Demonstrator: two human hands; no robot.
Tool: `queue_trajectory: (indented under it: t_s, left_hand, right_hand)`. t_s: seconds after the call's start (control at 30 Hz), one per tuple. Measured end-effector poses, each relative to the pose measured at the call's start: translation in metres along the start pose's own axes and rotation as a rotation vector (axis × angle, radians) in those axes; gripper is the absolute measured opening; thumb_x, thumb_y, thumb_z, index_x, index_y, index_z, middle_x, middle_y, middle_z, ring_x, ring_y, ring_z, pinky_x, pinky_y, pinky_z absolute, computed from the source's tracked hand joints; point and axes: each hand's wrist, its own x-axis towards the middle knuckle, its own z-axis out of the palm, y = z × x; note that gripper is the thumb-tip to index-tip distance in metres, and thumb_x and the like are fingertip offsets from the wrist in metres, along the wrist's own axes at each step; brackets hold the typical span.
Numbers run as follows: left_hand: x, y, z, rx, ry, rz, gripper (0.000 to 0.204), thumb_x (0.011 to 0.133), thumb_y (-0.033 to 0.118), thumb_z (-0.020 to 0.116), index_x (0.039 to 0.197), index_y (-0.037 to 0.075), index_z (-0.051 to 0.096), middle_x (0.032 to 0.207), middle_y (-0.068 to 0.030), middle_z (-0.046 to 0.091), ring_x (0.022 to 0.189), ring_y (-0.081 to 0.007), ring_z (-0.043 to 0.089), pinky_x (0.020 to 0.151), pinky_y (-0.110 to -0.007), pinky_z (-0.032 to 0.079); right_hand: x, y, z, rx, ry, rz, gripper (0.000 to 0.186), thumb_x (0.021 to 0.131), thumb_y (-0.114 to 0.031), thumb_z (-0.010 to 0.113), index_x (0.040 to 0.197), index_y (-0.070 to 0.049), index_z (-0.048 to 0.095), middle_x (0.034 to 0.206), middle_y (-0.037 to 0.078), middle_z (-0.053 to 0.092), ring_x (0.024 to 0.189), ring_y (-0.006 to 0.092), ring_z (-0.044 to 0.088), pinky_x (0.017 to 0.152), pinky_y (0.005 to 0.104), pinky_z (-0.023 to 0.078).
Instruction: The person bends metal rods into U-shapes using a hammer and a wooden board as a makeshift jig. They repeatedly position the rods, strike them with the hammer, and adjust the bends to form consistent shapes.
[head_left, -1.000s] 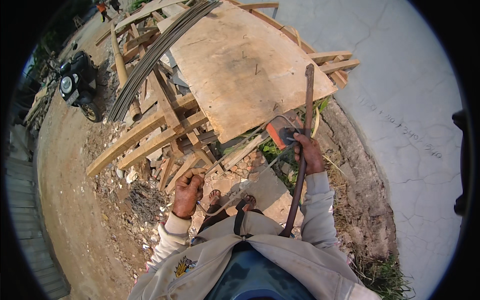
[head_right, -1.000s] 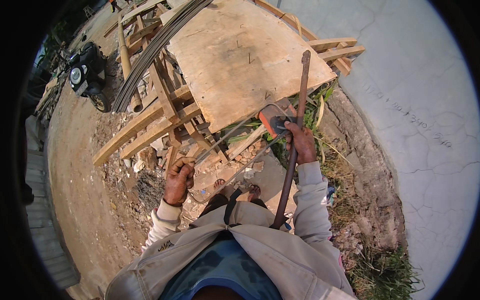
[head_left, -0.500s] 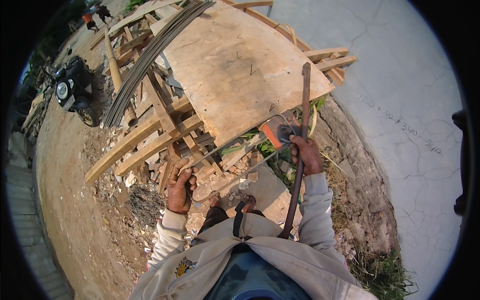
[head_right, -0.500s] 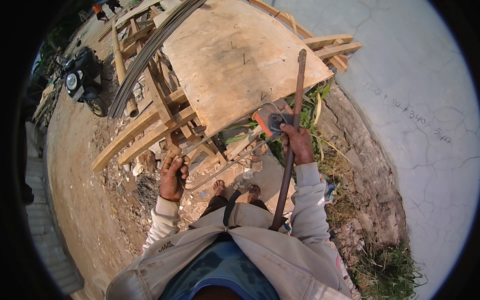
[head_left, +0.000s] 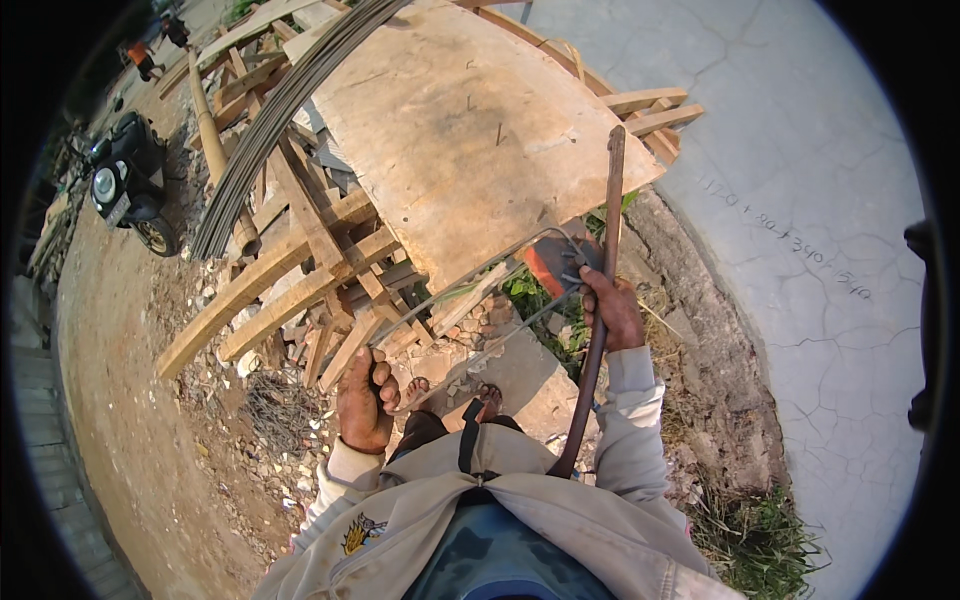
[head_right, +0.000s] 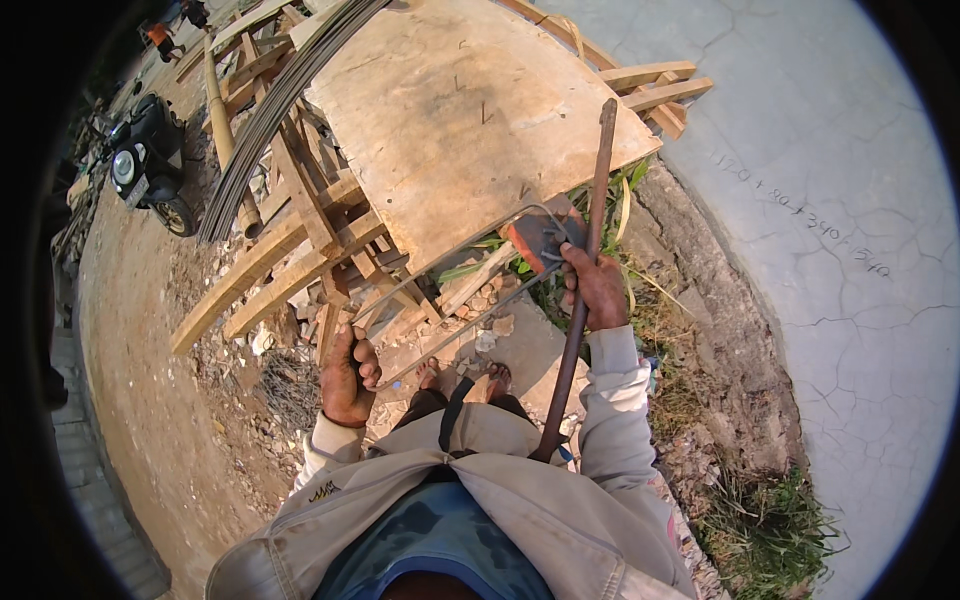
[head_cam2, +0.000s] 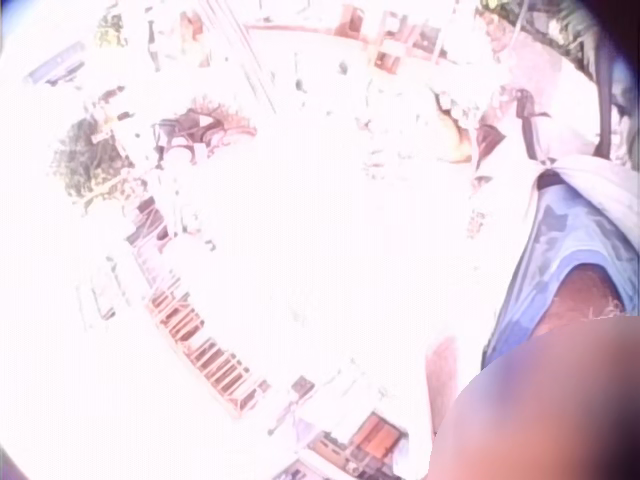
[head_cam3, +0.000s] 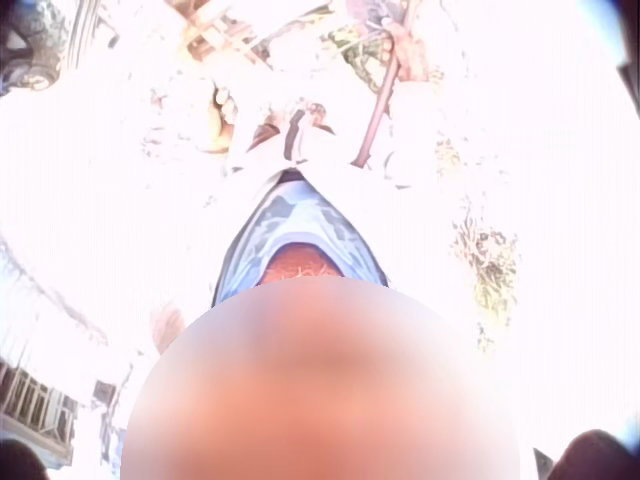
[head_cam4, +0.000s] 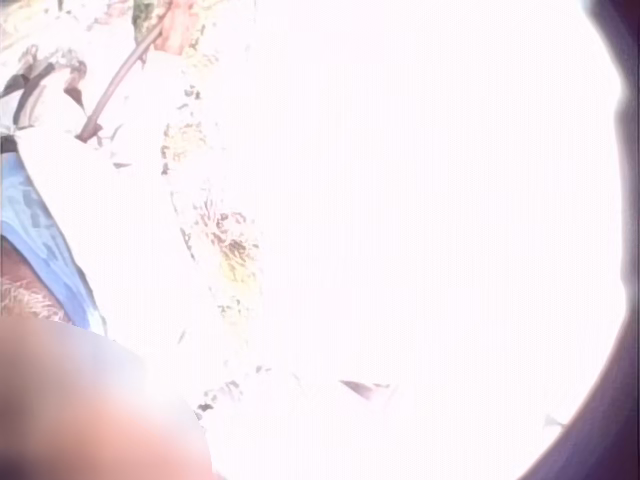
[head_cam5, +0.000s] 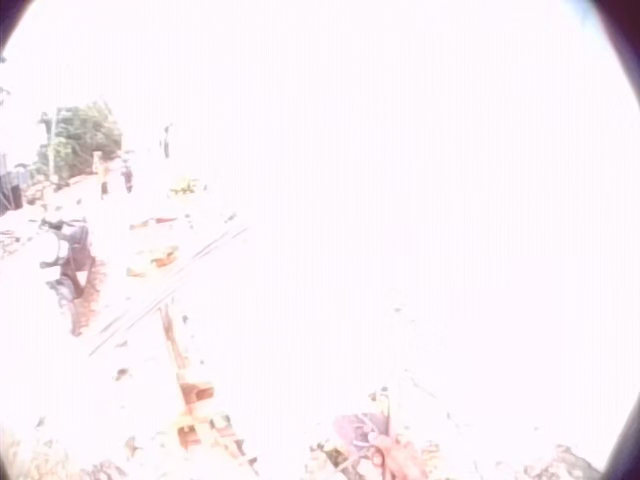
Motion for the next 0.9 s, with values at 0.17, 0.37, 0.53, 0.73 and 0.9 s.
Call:
queue_trajectory:
  t_s: [0.17,0.37,0.53,0.73,0.9]
  left_hand:
    - [0.016,0.003,0.001,0.023,-0.003,0.084,0.027,0.103,0.035,0.06,0.093,0.01,0.056,0.065,0.0049,0.038,0.05,-0.0077,0.037,0.044,-0.023,0.03]
    - [0.025,0.009,0.002,0.098,0.05,0.125,0.024,0.103,0.035,0.061,0.092,0.013,0.056,0.063,0.0061,0.038,0.047,-0.0065,0.031,0.041,-0.023,0.024]
    - [0.043,0.022,0.007,0.088,0.08,0.118,0.023,0.103,0.034,0.061,0.092,0.014,0.058,0.062,0.0059,0.042,0.044,-0.0059,0.03,0.039,-0.023,0.023]
    - [0.065,0.037,0.005,0.188,0.04,0.113,0.026,0.101,0.035,0.063,0.089,0.014,0.055,0.06,0.0065,0.038,0.044,-0.0055,0.029,0.04,-0.022,0.023]
    - [0.073,0.038,0.002,0.218,0.073,0.131,0.027,0.102,0.035,0.062,0.089,0.013,0.058,0.059,0.0073,0.038,0.043,-0.0045,0.029,0.038,-0.022,0.02]
  right_hand:
    - [0.0,0.001,0.0,0.057,-0.006,0.007,0.028,0.088,-0.027,0.075,0.084,-0.002,0.063,0.061,0.0,0.055,0.043,0.0091,0.049,0.037,0.024,0.043]
    - [0.004,0.002,-0.001,0.075,-0.018,0.005,0.026,0.087,-0.026,0.076,0.085,-0.003,0.064,0.062,0.0,0.055,0.043,0.0089,0.049,0.038,0.0239,0.043]
    - [0.003,-0.002,0.0,0.07,-0.033,0.034,0.024,0.086,-0.024,0.077,0.083,-0.005,0.062,0.062,0.0,0.055,0.043,0.009,0.049,0.038,0.024,0.044]
    - [0.001,-0.005,0.001,0.031,-0.025,0.021,0.024,0.086,-0.022,0.077,0.083,-0.006,0.06,0.061,-0.001,0.054,0.043,0.0087,0.049,0.038,0.0241,0.043]
    - [0.002,-0.008,0.001,-0.038,-0.006,0.059,0.023,0.087,-0.022,0.076,0.087,-0.004,0.061,0.062,-0.001,0.054,0.045,0.0075,0.048,0.039,0.0235,0.042]
